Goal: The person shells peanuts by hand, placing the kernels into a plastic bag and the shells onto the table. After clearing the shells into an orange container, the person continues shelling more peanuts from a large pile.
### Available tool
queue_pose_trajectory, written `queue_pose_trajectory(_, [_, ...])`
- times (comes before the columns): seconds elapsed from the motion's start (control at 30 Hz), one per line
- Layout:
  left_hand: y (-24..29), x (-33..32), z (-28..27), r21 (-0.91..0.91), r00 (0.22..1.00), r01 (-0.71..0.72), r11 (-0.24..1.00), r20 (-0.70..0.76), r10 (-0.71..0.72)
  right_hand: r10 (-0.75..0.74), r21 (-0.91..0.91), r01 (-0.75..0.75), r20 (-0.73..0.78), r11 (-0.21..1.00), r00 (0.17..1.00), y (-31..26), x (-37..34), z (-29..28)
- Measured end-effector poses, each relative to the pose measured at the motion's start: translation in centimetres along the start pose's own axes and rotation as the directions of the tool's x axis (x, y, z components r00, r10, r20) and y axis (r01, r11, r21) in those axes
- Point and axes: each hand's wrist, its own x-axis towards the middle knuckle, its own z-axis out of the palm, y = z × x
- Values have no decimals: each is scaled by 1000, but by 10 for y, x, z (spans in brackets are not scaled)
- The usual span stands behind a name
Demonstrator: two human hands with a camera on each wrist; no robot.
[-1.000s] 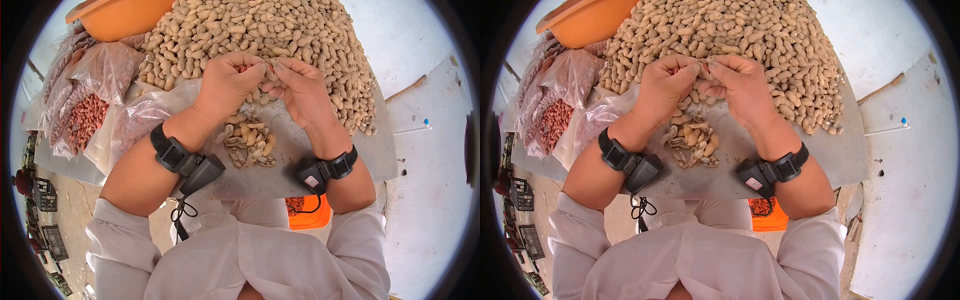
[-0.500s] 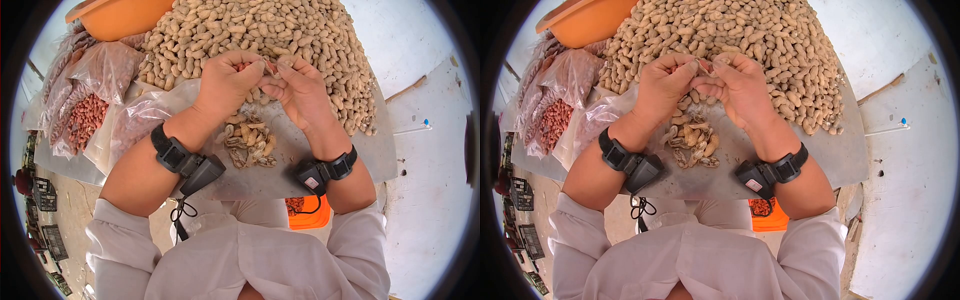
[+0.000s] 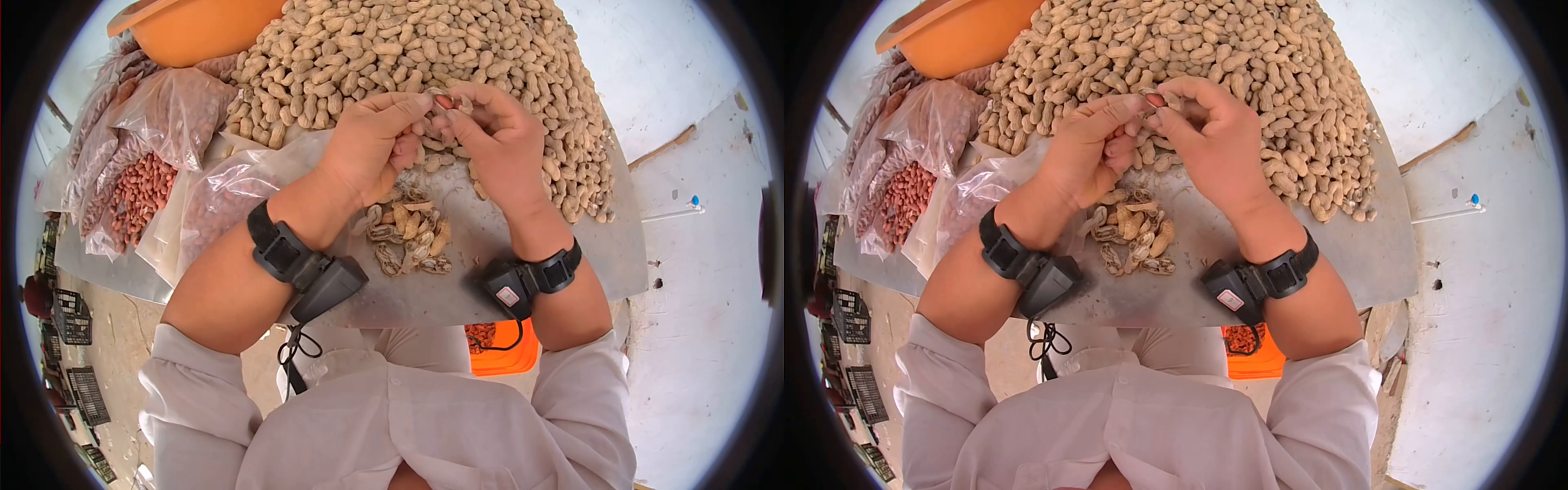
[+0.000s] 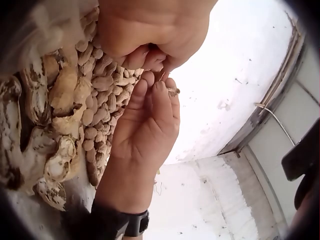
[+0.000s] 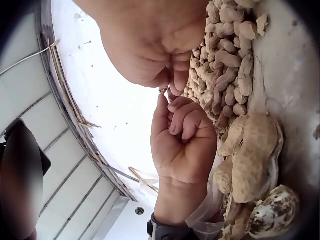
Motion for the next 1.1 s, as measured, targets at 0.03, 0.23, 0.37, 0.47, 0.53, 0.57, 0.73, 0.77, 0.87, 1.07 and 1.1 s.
queue_pose_trajectory(0.03, [0, 1, -2, -72, 998, 63, 995, 27, -61, -52, -117, 51, -12, 992, 999, 0, 0, -1])
queue_pose_trajectory(0.23, [-5, 3, -1, -267, 963, 270, 925, 74, -260, -560, -473, 556, 150, 683, 815, 8, 7, 0])
queue_pose_trajectory(0.37, [-10, 3, 2, -301, 967, 254, 919, 47, -251, -598, -469, 650, 279, 598, 752, 1, 7, 2])
queue_pose_trajectory(0.47, [-10, 4, 2, -299, 961, 273, 914, 35, -275, -548, -454, 653, 357, 606, 757, -4, 5, 4])
queue_pose_trajectory(0.53, [-13, 6, -3, -297, 961, 275, 914, 100, -257, -559, -423, 655, 342, 627, 756, -1, 5, 4])
queue_pose_trajectory(0.57, [-15, 7, -6, -296, 960, 277, 914, 134, -247, -563, -408, 655, 335, 636, 756, 0, 6, 4])
queue_pose_trajectory(0.73, [-14, 6, -6, -288, 949, 309, 906, 149, -276, -523, -361, 642, 378, 676, 764, -3, 5, 2])
queue_pose_trajectory(0.77, [-13, 5, -5, -294, 948, 315, 903, 138, -286, -514, -347, 632, 376, 693, 771, -4, 5, 2])
queue_pose_trajectory(0.87, [-15, 7, -9, -307, 931, 356, 883, 197, -307, -454, -289, 556, 352, 780, 819, -1, 4, 0])
queue_pose_trajectory(1.07, [-17, 9, -13, -332, 909, 389, 859, 292, -298, -388, -204, 440, 251, 874, 887, -2, 6, -5])
queue_pose_trajectory(1.1, [-16, 9, -13, -334, 911, 388, 859, 278, -304, -375, -189, 425, 252, 885, 892, -2, 6, -5])
